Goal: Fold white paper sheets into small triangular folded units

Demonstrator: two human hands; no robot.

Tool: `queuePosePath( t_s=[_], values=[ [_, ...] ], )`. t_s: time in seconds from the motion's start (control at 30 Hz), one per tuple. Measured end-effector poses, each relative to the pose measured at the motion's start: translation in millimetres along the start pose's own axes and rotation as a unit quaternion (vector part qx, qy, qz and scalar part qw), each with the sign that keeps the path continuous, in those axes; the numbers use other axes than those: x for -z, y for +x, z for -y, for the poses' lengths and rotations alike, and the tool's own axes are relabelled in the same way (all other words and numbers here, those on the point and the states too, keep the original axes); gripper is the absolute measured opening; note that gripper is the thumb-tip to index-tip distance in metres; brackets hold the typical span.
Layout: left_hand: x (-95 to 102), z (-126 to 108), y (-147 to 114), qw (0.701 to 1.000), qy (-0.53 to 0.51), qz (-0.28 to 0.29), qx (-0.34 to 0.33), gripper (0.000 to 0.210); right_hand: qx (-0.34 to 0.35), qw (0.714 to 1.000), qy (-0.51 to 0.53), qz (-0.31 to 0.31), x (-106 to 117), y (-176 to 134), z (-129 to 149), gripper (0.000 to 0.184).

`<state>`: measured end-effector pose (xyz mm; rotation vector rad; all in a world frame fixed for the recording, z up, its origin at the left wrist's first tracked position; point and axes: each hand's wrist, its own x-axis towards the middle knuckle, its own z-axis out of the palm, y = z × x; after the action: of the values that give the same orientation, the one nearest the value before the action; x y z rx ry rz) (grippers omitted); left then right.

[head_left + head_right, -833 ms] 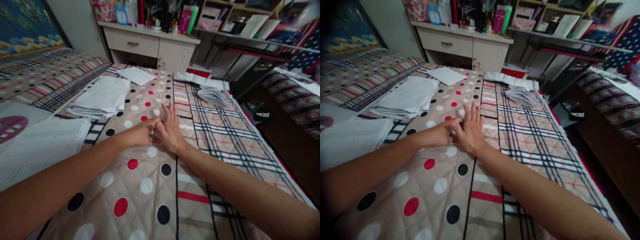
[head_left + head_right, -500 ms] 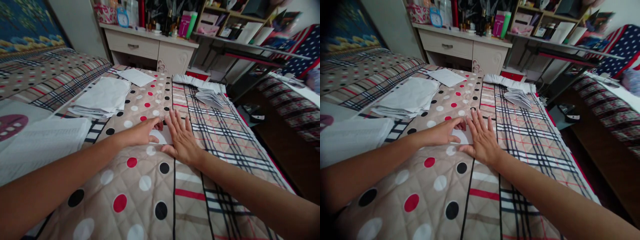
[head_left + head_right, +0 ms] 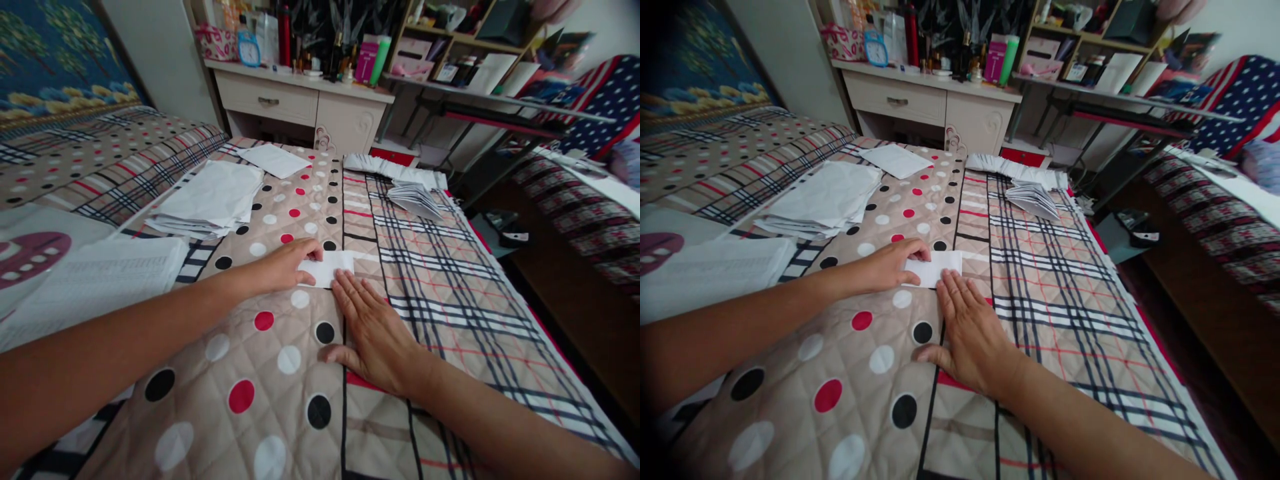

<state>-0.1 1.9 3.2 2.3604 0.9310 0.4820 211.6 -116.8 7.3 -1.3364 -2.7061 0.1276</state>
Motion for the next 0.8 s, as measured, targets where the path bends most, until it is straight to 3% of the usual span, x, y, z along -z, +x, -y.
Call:
queuePosePath(
  t_s=[0.13,0.2,0.3,0.4,0.63,0.73,0.8],
  values=[
    [-7.2,-23,-12,0.989,0.135,-0.014,-0.062,0.032,-0.012,1.000,0.002,-0.011,1,-10,-5,0.099],
    [-18.2,-43,-21,0.967,0.229,0.018,-0.107,0.039,-0.014,1.000,0.005,-0.017,-2,-10,-5,0.096],
    [-38.0,-69,-33,0.936,0.343,0.030,-0.069,0.044,-0.011,1.000,0.001,-0.023,-4,-8,-4,0.094],
    [-48.8,-77,-39,0.913,0.404,0.037,-0.037,0.045,-0.009,1.000,-0.006,-0.016,-3,-7,-3,0.090],
    [-32.1,-61,-61,0.898,0.438,0.040,0.002,0.045,-0.008,1.000,-0.005,-0.022,-2,-11,-5,0.089],
    [-30.0,-56,-66,0.916,0.399,0.048,0.005,0.043,-0.013,0.999,-0.012,-0.028,8,-4,0,0.088],
    [-34.0,-52,-65,0.949,0.314,0.016,0.018,0.040,-0.032,0.999,-0.012,-0.029,22,13,10,0.078]
  ],
)
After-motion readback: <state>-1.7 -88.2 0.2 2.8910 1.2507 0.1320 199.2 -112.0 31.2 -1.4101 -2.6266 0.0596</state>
